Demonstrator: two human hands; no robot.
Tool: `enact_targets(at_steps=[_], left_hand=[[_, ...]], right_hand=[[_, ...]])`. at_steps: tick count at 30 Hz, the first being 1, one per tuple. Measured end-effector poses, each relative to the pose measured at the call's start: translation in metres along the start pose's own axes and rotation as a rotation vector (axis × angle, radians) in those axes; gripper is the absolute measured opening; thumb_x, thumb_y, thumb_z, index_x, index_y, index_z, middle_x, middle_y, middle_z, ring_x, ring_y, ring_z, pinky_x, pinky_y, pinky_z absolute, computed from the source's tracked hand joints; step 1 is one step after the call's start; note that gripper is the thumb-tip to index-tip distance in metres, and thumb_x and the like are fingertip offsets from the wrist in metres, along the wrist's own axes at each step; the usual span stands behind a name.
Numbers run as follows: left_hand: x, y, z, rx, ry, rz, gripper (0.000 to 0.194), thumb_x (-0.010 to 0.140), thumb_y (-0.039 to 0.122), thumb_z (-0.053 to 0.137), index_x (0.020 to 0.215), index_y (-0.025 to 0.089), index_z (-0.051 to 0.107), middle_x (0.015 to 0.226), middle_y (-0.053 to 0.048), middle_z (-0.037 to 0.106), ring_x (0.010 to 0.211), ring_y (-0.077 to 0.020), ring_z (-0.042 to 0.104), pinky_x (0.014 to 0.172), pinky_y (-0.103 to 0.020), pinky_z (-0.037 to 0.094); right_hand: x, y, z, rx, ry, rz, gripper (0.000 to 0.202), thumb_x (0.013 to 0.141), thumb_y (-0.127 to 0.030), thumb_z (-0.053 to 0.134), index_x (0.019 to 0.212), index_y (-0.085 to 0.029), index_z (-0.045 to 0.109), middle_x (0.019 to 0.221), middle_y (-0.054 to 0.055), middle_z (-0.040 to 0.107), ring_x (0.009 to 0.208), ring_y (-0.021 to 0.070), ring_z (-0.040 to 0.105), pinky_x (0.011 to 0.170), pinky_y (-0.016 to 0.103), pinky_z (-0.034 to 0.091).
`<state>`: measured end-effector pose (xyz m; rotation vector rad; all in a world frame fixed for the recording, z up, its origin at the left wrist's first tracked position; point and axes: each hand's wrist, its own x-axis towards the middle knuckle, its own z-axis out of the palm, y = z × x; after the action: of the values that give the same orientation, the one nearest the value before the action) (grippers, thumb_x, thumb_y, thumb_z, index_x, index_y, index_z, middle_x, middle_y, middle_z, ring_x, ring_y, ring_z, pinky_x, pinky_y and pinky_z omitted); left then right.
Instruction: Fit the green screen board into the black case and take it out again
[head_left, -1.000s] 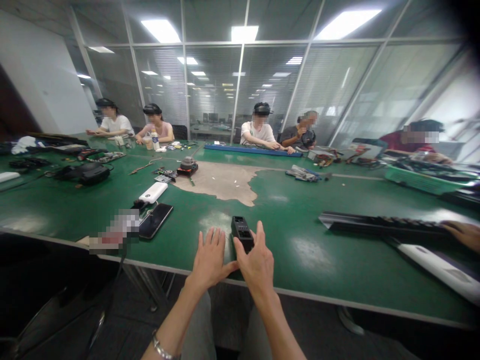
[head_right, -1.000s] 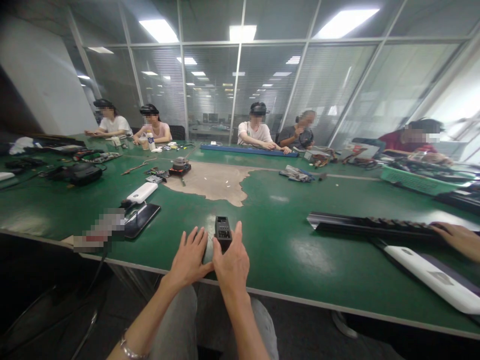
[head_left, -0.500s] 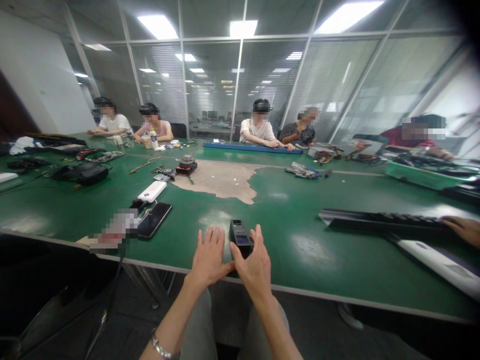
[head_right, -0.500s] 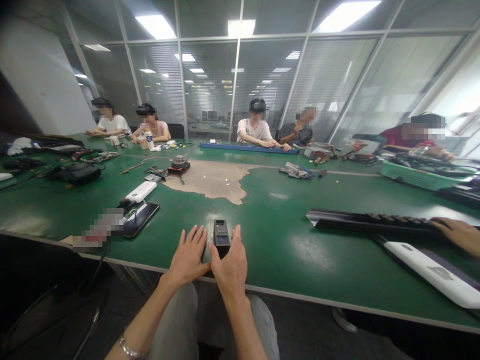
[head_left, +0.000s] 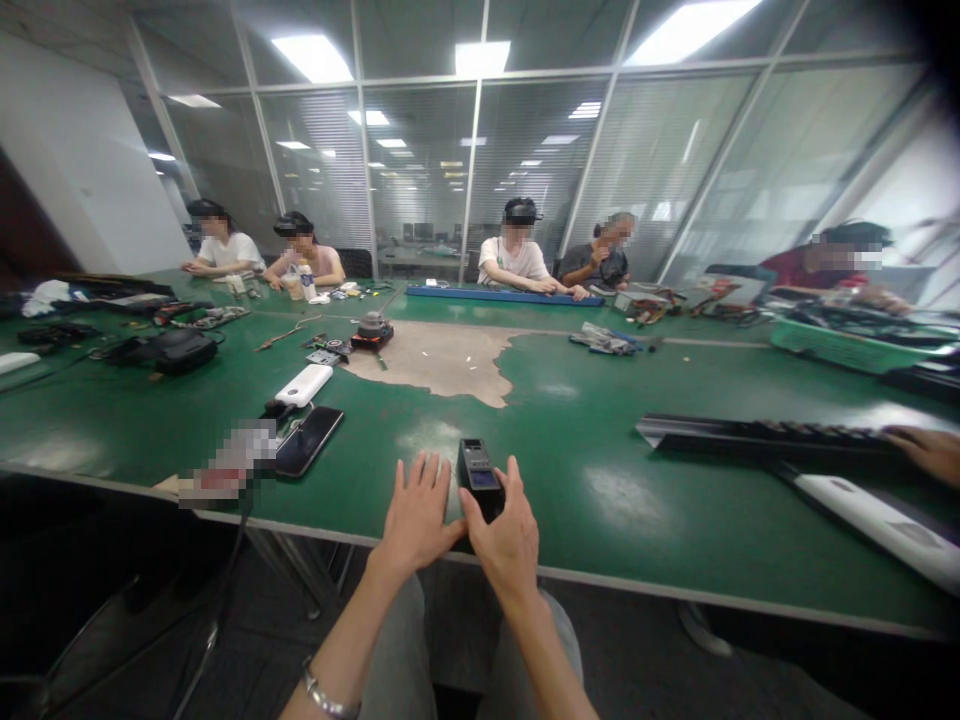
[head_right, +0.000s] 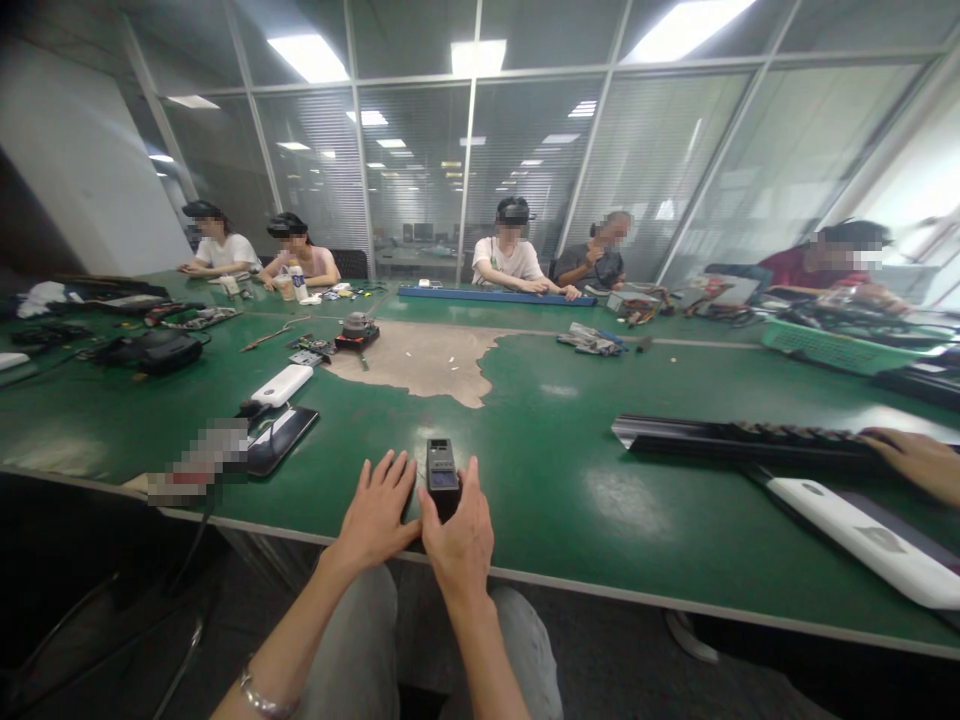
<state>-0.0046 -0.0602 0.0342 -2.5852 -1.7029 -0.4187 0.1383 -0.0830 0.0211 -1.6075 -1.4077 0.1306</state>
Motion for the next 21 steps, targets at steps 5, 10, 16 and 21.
enact_targets(at_steps=[5,10,16,21], left_hand=[[0.0,0.0,0.0,0.015,0.0,0.004,0.073,0.089,0.058,0.041,0.149,0.018,0.03,0.156,-0.012,0.029,0.145,-0.0338,0.018,0.116,-0.058,0.012],[0.0,0.001,0.0,0.016,-0.002,0.014,0.071,0.089,0.059,0.041,0.148,0.019,0.032,0.156,-0.012,0.03,0.145,-0.0344,0.019,0.116,-0.059,0.013],[0.001,0.001,-0.001,-0.005,-0.004,0.006,0.076,0.089,0.067,0.039,0.148,0.02,0.032,0.155,-0.013,0.031,0.145,-0.0353,0.018,0.115,-0.061,0.013],[0.001,0.003,-0.005,-0.037,0.003,0.001,0.081,0.087,0.076,0.03,0.148,0.023,0.032,0.154,-0.012,0.033,0.144,-0.0357,0.02,0.114,-0.063,0.013]], right_hand=[[0.003,-0.002,-0.001,-0.001,-0.009,0.005,0.088,0.082,-0.055,0.06,0.15,-0.012,0.025,0.126,0.016,0.061,0.114,0.0288,0.059,0.095,0.041,0.046],[0.006,-0.008,-0.002,-0.072,-0.03,0.037,0.081,0.085,-0.049,0.056,0.15,-0.01,0.025,0.121,0.019,0.063,0.109,0.03,0.062,0.09,0.043,0.049],[0.019,-0.026,-0.013,0.011,0.013,0.016,0.081,0.085,-0.05,0.056,0.15,-0.012,0.026,0.123,0.017,0.064,0.111,0.0293,0.062,0.092,0.043,0.049],[0.039,-0.019,-0.033,0.095,0.13,0.007,0.081,0.084,-0.049,0.058,0.15,-0.015,0.026,0.123,0.016,0.064,0.113,0.0267,0.062,0.096,0.042,0.047]])
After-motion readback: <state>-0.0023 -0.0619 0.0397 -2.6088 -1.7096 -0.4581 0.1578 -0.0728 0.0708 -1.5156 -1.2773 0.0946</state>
